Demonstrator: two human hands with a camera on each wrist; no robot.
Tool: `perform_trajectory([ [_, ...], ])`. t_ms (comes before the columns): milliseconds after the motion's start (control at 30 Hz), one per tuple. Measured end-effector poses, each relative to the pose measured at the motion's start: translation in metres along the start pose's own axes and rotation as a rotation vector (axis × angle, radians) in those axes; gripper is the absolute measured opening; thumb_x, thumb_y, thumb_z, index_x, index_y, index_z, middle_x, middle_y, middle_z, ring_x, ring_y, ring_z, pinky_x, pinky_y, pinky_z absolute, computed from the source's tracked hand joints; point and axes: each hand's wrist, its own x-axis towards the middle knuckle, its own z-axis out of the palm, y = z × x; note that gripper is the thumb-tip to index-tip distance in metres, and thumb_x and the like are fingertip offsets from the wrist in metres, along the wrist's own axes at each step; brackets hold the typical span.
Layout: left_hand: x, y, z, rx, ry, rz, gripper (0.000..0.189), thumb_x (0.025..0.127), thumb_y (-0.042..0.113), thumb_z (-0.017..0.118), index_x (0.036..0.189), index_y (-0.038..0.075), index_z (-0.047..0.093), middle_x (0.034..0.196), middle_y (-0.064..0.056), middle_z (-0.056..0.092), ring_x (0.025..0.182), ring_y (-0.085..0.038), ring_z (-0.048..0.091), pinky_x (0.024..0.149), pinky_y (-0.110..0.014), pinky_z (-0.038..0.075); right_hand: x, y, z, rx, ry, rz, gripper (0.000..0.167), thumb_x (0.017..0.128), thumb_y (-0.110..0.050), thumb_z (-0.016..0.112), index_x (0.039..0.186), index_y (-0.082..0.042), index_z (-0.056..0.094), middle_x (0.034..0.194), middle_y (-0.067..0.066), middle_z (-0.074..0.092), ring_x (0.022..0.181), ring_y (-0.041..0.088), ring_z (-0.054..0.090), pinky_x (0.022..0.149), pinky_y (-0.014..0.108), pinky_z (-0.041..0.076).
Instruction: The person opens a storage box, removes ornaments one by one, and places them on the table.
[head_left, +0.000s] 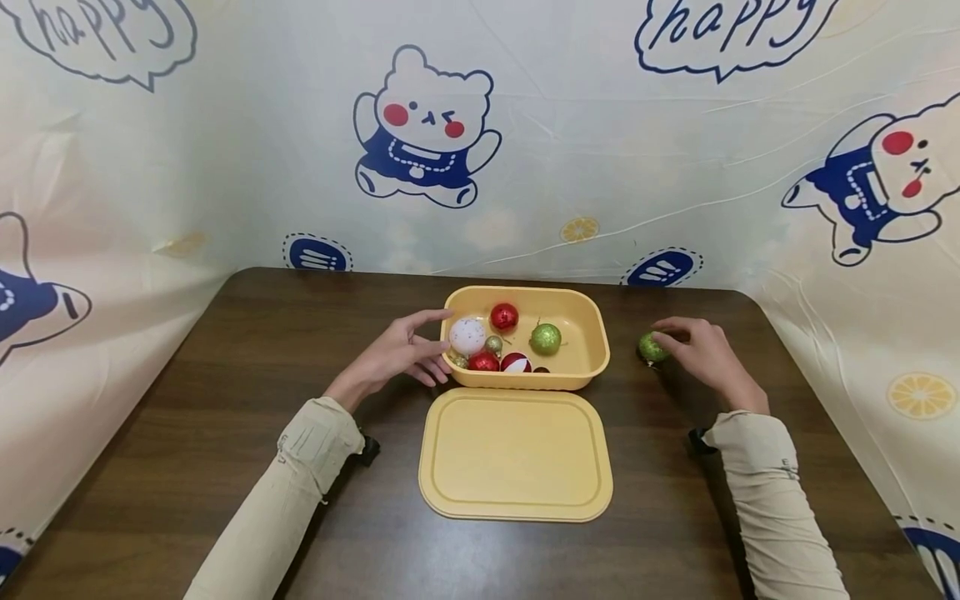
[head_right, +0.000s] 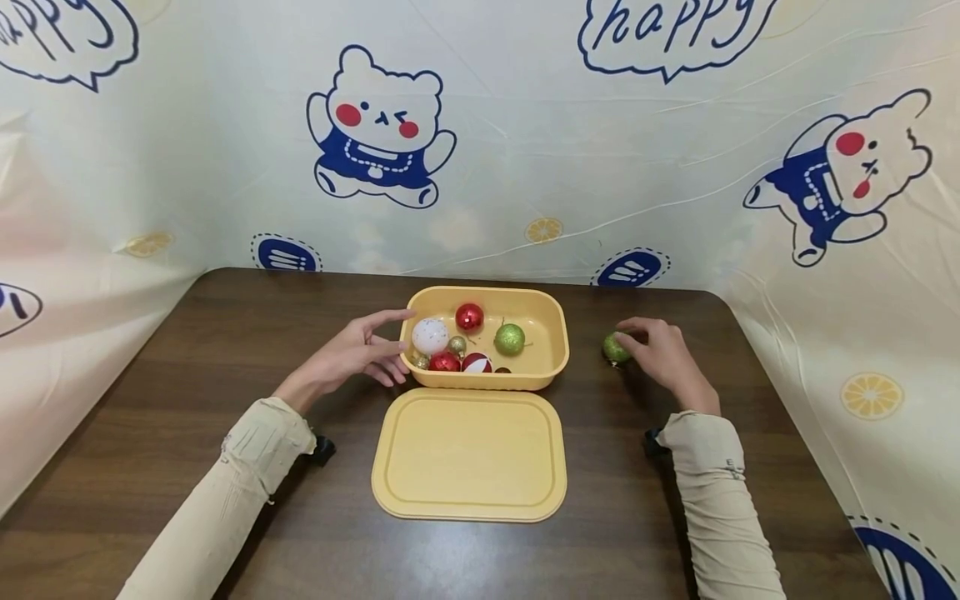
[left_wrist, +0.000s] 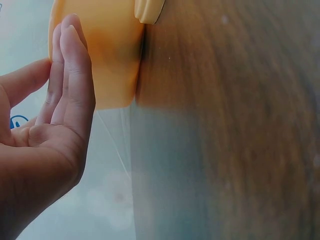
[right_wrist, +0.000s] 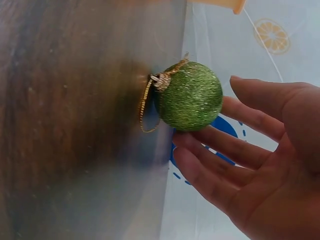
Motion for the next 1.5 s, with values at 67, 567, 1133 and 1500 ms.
perform_trajectory([
  [67,0.0,0.0,0.0,0.0,0.0,0.002,0.061,0.1,0.012,0.06,0.155,0.015,0.033,0.088,-0.024,0.072,0.075,-0.037,0.073,0.066,-0.044,0.06,-0.001,-0.002,-0.002,0.002,0.003,0.007,0.038,0.103,-0.031,0.056,0.123,0.0,0.066,0.123,0.024,0.065,0.111,0.041,0.062,0.09,0.059,0.051],
  [567,-0.001,0.002,0.002,0.011,0.003,0.007,0.059,0.101,0.014,0.06,0.154,0.016,0.034,0.089,-0.025,0.072,0.077,-0.04,0.072,0.065,-0.043,0.06,-0.005,-0.024,-0.013,0.006,0.072,-0.045,0.034,0.102,-0.027,0.059,0.12,0.0,0.067,0.117,0.022,0.068,0.105,0.04,0.066,0.088,0.057,0.053],
  [1133,-0.001,-0.003,-0.001,-0.002,-0.013,0.014,0.056,0.102,0.016,0.059,0.153,0.017,0.037,0.087,-0.02,0.073,0.069,-0.028,0.071,0.053,-0.03,0.053,0.0,-0.065,-0.006,0.031,0.044,-0.126,0.032,0.102,-0.025,0.06,0.122,-0.001,0.066,0.119,0.019,0.068,0.102,0.036,0.068,0.086,0.053,0.055],
  [1500,0.001,-0.002,-0.002,0.006,-0.018,0.003,0.056,0.102,0.017,0.058,0.153,0.017,0.035,0.088,-0.02,0.073,0.071,-0.031,0.072,0.054,-0.029,0.053,0.011,-0.091,0.008,0.043,-0.003,-0.172,0.031,0.1,-0.02,0.063,0.125,-0.002,0.065,0.119,0.017,0.068,0.102,0.031,0.066,0.088,0.052,0.054],
])
